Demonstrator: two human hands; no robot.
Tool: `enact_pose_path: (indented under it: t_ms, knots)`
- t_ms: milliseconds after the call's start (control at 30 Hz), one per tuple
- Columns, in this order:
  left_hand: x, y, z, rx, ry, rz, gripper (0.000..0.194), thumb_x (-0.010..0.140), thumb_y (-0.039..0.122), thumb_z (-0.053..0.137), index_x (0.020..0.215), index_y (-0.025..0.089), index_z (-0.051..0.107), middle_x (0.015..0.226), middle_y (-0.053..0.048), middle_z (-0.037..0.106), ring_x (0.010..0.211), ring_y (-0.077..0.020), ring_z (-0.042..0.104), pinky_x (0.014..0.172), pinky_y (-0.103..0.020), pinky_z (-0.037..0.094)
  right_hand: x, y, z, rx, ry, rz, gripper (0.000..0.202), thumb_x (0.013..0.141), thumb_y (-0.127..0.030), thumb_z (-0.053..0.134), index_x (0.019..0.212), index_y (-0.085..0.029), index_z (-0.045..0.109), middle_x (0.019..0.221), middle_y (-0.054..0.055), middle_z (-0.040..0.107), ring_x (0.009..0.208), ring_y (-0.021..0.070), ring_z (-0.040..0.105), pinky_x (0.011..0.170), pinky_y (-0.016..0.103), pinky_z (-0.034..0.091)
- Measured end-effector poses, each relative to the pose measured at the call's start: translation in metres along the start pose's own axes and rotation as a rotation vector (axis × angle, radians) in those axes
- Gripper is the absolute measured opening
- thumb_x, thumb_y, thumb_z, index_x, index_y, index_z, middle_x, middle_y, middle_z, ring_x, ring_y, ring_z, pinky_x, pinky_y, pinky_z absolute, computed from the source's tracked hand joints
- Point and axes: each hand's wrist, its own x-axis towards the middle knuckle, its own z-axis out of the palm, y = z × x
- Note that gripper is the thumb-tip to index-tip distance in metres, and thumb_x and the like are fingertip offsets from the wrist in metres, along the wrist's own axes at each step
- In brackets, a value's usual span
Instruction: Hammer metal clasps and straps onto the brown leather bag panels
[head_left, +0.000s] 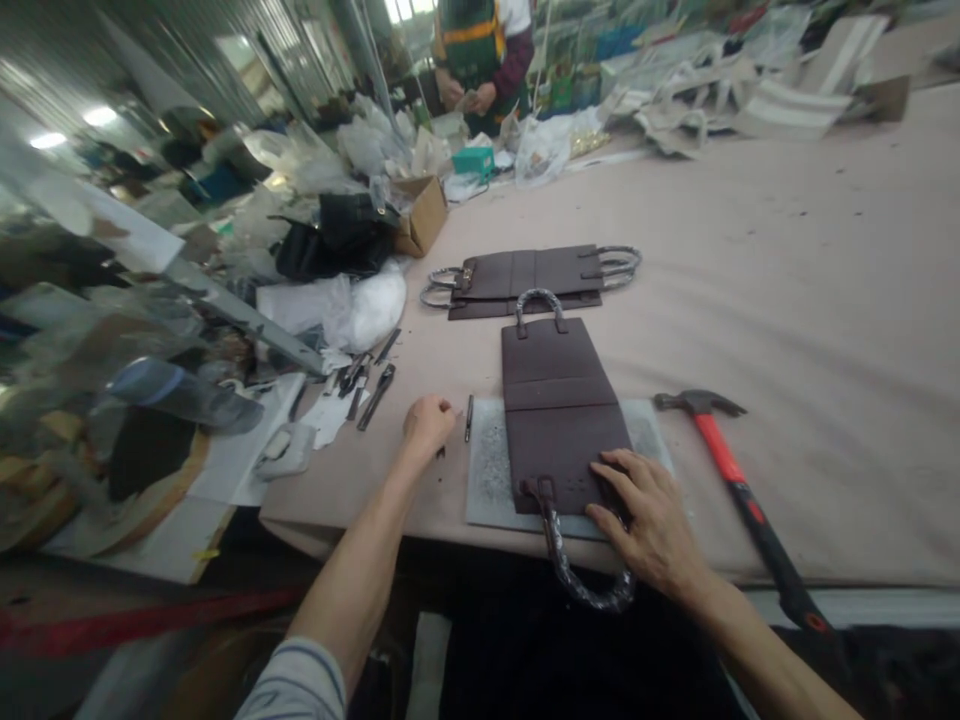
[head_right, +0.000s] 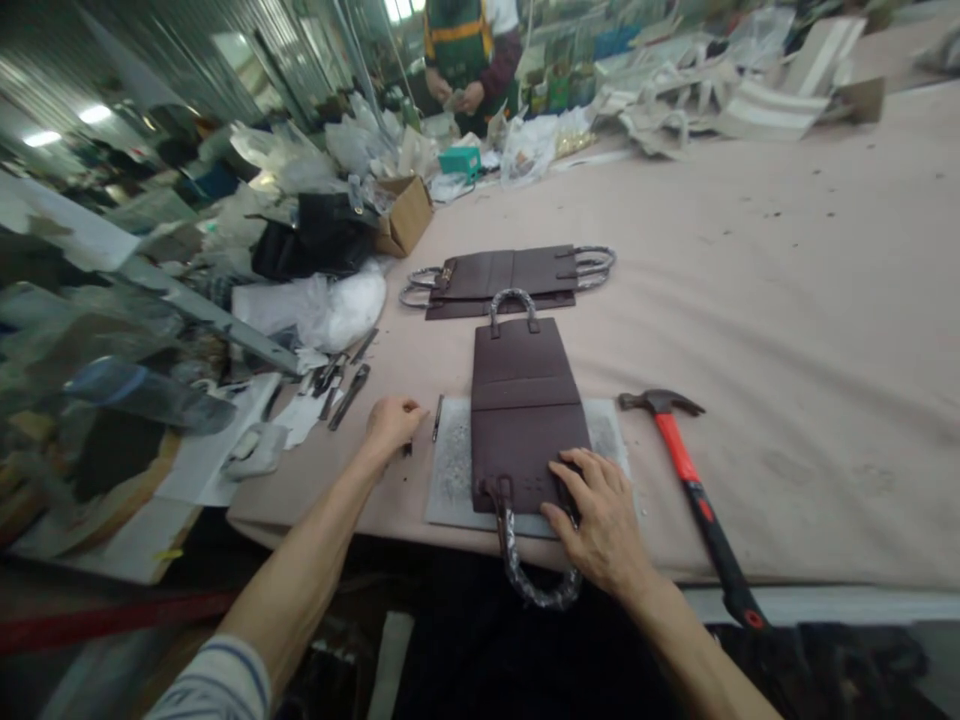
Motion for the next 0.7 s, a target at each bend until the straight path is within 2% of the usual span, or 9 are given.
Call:
enact_pose_path:
  t_ms: [100, 167, 300, 400, 533, 633, 700]
  knots:
    - [0.007, 0.021, 0.004, 0.008, -0.073, 0.025, 0.028, 0.081, 0.04, 0.07, 0.093, 0.016, 0.08, 0.095, -0.018, 0.078, 0.092, -0.0264, 0.074, 0.073, -0.028, 0.051, 0.0, -0.002, -0.001, -0.004, -0.001, 0.002, 0.038, 0.095, -0.038, 0.061, 0.127, -0.018, 0.06, 0.134, 0.015, 0.058, 0.127, 0.0358, 0.05, 0.106, 0.057, 0.042]
    - [0.01, 0.026, 0.003, 0.027, -0.119, 0.031, 0.03, 0.078, 0.04, 0.072, 0.089, 0.013, 0.08, 0.088, -0.02, 0.077, 0.086, -0.028, 0.074, 0.069, -0.028, 0.05, 0.001, -0.004, -0.002, -0.006, -0.001, 0.004, 0.038, 0.094, -0.037, 0.062, 0.127, -0.018, 0.06, 0.134, 0.015, 0.058, 0.127, 0.0358, 0.05, 0.106, 0.056, 0.042]
    - [0.014, 0.02, 0.0, 0.077, -0.181, 0.046, 0.025, 0.076, 0.035, 0.07, 0.079, 0.011, 0.077, 0.076, -0.021, 0.075, 0.078, -0.0289, 0.074, 0.065, -0.029, 0.05, 0.0, -0.007, -0.003, 0.003, -0.011, 0.024, 0.039, 0.092, -0.035, 0.064, 0.127, -0.018, 0.06, 0.134, 0.016, 0.057, 0.128, 0.0356, 0.049, 0.107, 0.056, 0.041]
    - [0.018, 0.014, 0.002, 0.104, -0.202, 0.078, 0.018, 0.075, 0.029, 0.068, 0.074, 0.013, 0.075, 0.074, -0.019, 0.074, 0.081, -0.03, 0.075, 0.068, -0.03, 0.051, 0.0, -0.008, -0.003, 0.006, -0.027, 0.046, 0.041, 0.091, -0.035, 0.065, 0.128, -0.018, 0.06, 0.135, 0.015, 0.057, 0.129, 0.0353, 0.048, 0.108, 0.056, 0.04]
    - [0.028, 0.016, 0.01, 0.119, -0.22, 0.06, 0.012, 0.072, 0.024, 0.07, 0.066, 0.014, 0.069, 0.067, -0.019, 0.071, 0.085, -0.0355, 0.075, 0.071, -0.034, 0.054, -0.001, -0.01, -0.003, 0.021, -0.047, 0.074, 0.044, 0.089, -0.035, 0.069, 0.129, -0.017, 0.062, 0.136, 0.015, 0.057, 0.129, 0.0349, 0.048, 0.109, 0.055, 0.04]
    - [0.033, 0.018, 0.01, 0.09, -0.256, 0.018, 0.012, 0.068, 0.019, 0.07, 0.059, 0.015, 0.063, 0.052, -0.016, 0.064, 0.075, -0.0372, 0.074, 0.067, -0.037, 0.056, -0.001, -0.012, -0.004, 0.035, -0.057, 0.089, 0.045, 0.088, -0.034, 0.07, 0.129, -0.017, 0.062, 0.136, 0.015, 0.057, 0.129, 0.0344, 0.048, 0.111, 0.054, 0.038]
    - [0.03, 0.018, 0.004, 0.023, -0.271, 0.014, 0.01, 0.069, 0.018, 0.067, 0.061, 0.014, 0.063, 0.051, -0.014, 0.063, 0.069, -0.0337, 0.073, 0.063, -0.035, 0.057, 0.0, -0.013, -0.005, 0.042, -0.062, 0.097, 0.045, 0.087, -0.034, 0.071, 0.128, -0.016, 0.062, 0.136, 0.015, 0.057, 0.129, 0.0342, 0.048, 0.111, 0.054, 0.038]
